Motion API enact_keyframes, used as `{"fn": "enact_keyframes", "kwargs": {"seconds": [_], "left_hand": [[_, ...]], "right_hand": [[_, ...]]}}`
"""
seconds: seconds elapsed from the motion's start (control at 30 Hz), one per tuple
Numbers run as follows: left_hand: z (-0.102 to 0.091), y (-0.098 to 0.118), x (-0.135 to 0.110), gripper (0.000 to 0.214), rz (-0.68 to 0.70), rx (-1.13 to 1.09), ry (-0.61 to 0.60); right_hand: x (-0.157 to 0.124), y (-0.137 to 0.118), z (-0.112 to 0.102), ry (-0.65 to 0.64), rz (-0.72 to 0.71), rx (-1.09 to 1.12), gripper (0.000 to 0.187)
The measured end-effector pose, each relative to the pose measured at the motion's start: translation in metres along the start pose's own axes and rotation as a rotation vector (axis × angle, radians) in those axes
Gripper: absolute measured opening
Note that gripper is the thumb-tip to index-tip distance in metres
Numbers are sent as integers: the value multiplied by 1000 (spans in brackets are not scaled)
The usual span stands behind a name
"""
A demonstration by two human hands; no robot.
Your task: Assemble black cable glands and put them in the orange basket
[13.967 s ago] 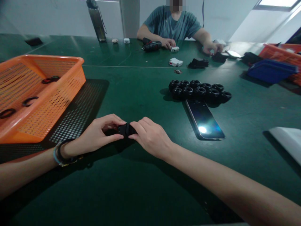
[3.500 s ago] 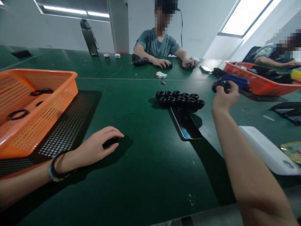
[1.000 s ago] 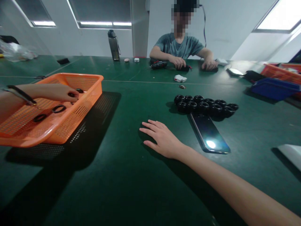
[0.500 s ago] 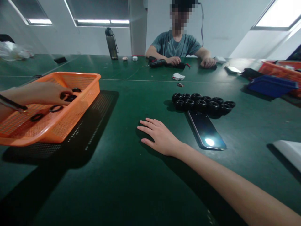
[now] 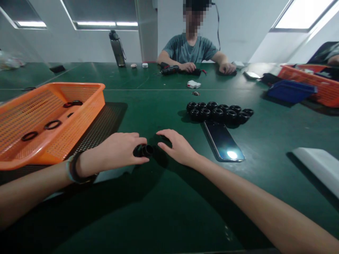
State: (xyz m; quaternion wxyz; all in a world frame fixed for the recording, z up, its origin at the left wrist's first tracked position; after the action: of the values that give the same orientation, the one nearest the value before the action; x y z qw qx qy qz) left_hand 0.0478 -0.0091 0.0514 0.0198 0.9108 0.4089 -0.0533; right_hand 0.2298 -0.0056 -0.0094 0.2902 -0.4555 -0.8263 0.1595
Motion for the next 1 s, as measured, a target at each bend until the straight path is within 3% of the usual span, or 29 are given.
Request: {"fn": "enact_keyframes", "kwargs": {"seconds": [0.23,0.37,0.53,0.7,1.0], "left_hand": [[9,5,21,50,8,-50,18],[10,-5,10,57,-34,-129,71],[21,-17,-13,29,-31,-206,28],[32,-21,-23,23,-29,-207,10],[45,-29,-14,43,126,-176,113]], "right_hand": [[1,-1,-3,70,68,123,27],[1,2,-5,158,145,261,23],[1,3,-4,174,167,332,23],[0,3,-3,173,148,325,23],[-2,0,-3,176,125,258,28]]}}
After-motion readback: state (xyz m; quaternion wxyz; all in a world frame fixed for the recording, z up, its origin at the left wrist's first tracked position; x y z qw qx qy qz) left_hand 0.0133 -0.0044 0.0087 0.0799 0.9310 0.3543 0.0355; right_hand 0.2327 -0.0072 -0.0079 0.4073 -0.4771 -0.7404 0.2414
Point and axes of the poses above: each hand's wrist, its own x-axis towards the middle knuckle, its own z-axis out of the palm, y = z × x, the point moved 2 cm from there along x, towards the middle knuckle, and after that the axes turned 3 degrees about -z, right-handed, at the moved point
